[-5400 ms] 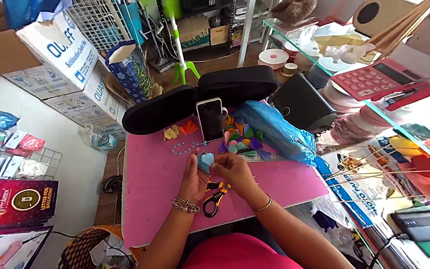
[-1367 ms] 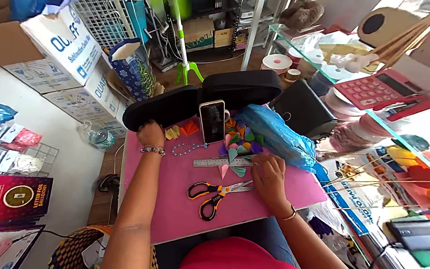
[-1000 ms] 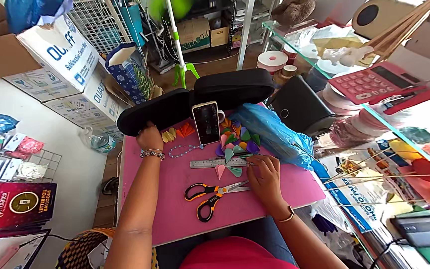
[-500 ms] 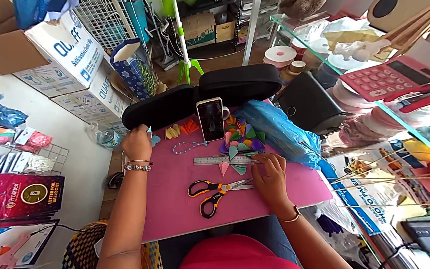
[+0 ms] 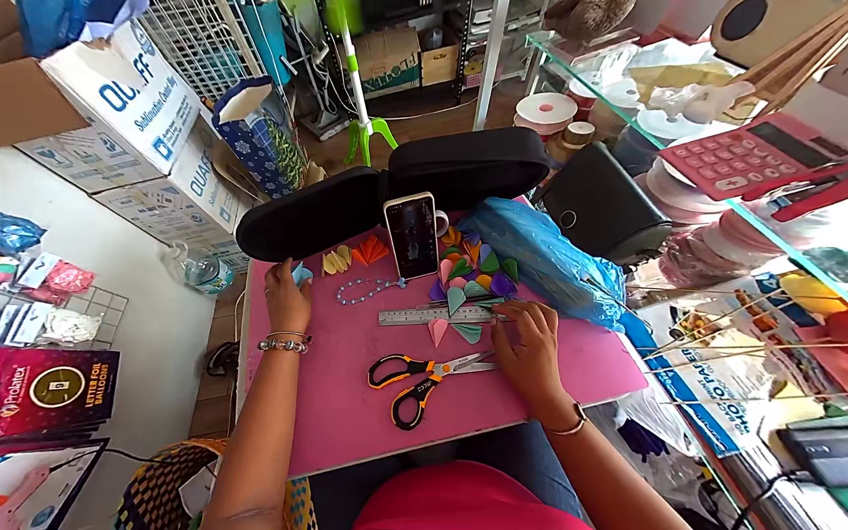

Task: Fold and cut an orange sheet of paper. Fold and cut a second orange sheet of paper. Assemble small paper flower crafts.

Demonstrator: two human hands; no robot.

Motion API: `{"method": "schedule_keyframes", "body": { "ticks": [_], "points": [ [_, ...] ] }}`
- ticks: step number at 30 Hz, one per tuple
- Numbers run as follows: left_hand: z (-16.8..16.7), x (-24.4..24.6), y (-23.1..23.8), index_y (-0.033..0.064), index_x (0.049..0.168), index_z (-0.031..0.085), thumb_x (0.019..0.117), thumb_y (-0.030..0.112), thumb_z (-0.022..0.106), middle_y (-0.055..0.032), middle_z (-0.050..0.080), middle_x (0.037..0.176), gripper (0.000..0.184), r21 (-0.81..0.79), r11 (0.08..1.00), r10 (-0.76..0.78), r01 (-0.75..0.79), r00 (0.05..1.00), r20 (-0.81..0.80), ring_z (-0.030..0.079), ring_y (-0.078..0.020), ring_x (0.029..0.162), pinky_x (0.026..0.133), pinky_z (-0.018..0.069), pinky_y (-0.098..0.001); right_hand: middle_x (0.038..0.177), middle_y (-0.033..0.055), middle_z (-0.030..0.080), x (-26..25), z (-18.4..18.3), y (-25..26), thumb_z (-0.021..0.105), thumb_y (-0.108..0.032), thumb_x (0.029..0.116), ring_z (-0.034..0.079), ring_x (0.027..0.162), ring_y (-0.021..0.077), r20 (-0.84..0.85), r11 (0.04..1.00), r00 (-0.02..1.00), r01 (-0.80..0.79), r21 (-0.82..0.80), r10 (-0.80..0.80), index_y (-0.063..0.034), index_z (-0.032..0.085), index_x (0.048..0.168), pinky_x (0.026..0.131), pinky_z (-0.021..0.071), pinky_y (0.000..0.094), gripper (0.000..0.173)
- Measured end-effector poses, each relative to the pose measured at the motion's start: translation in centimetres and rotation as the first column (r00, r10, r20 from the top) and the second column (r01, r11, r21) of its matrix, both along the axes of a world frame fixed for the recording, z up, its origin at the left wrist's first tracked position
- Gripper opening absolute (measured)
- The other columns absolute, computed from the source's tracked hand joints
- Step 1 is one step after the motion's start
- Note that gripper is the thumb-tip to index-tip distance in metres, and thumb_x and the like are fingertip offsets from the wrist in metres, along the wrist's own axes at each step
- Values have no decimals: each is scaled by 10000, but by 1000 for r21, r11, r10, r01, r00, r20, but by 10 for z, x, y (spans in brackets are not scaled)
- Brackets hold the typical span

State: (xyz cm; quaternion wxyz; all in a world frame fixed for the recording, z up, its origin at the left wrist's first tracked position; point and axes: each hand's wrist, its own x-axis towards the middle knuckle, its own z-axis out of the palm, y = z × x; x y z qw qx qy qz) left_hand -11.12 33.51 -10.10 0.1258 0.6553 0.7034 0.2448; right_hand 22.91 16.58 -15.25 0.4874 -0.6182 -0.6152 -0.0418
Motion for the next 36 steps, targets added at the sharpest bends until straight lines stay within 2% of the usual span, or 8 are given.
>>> {"method": "schedule_keyframes", "body": {
  "ticks": [7,14,20,29,33,36],
  "points": [
    [-16,13,7,-43,1490,426,1049,92,520,-335,397,1515,471,22,999,-31,30,999,19,419,-503,1392,1129,357,-611,1084,143,728,2,-2,0,569,-196,975,630,1097,333,2,1000,1000,8,13,-8,-44,750,1056,1027,431,467,250],
    [-20,16,8,-34,1454,485,1038,24,495,-318,427,1499,420,105,994,16,-23,997,76,441,-467,1388,1145,366,-561,1093,144,726,1,-2,0,572,-189,973,626,1102,345,-5,1000,1000,8,5,-8,-42,750,1066,1024,436,474,249],
    [-22,15,6,-44,1459,481,1007,48,569,-315,432,1499,469,151,988,21,-38,993,113,448,-453,1388,1146,372,-552,1088,141,728,2,-4,0,573,-191,974,629,1101,337,-7,1000,1000,7,10,-7,-44,750,1061,1027,434,467,246],
    [-26,10,0,-37,1461,489,980,126,639,-323,428,1502,529,234,972,-2,-28,992,127,407,-477,1409,1145,341,-598,1094,144,727,2,-3,-1,574,-192,974,629,1106,344,-6,1000,1000,13,-14,-13,-44,753,1065,1024,439,481,249],
    [-3,18,-20,-25,1467,486,961,195,674,-317,397,1532,582,299,954,-21,-24,989,146,378,-478,1429,1147,331,-612,1087,139,728,2,-3,1,580,-196,971,629,1101,331,-4,1000,1000,21,-8,-21,-50,753,1063,1025,437,464,244],
    [13,42,-48,-22,1455,495,967,236,632,-284,393,1547,568,432,902,-117,6,966,229,363,-415,1452,1161,324,-562,1096,134,728,3,-4,1,585,-192,972,632,1101,325,-20,1000,999,25,-8,-25,-51,752,1065,1031,435,464,237]
  ]
}}
